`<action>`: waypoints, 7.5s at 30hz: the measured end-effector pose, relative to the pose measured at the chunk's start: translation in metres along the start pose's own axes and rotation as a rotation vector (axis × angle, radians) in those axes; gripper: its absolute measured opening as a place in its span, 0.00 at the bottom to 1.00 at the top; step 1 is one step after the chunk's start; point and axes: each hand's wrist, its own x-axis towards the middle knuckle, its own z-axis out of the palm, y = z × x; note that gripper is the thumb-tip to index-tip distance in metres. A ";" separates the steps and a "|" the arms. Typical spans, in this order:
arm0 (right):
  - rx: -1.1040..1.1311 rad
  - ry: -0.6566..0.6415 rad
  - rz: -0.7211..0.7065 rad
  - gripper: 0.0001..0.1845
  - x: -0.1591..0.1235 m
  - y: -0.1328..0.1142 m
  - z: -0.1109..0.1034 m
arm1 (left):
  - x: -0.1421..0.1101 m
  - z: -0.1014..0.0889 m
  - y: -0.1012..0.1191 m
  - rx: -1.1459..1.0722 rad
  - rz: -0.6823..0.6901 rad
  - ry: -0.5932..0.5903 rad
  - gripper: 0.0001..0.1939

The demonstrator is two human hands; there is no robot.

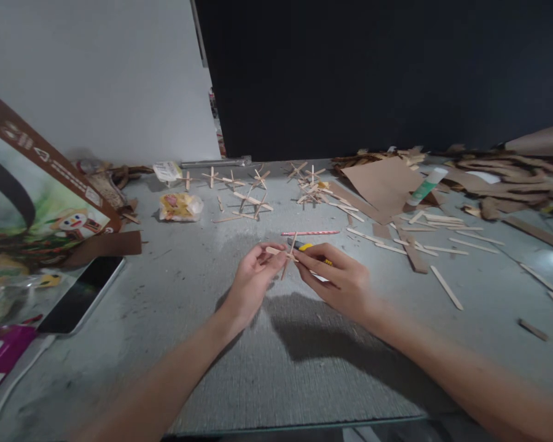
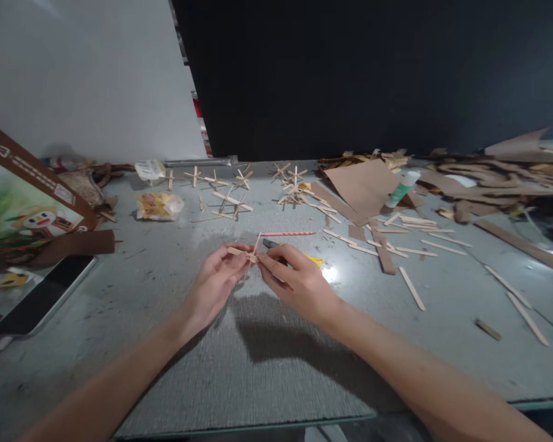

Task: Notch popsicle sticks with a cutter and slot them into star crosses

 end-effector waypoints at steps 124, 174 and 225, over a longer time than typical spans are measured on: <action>-0.329 -0.293 -0.412 0.09 0.009 0.003 -0.018 | 0.013 -0.033 0.035 0.580 -0.048 -0.440 0.17; -0.330 -0.321 -0.352 0.24 0.000 0.004 -0.014 | 0.012 -0.028 0.022 0.447 -0.016 -0.288 0.17; -0.128 -0.253 -0.362 0.09 0.009 0.004 -0.018 | 0.009 -0.029 0.018 0.472 0.028 -0.299 0.18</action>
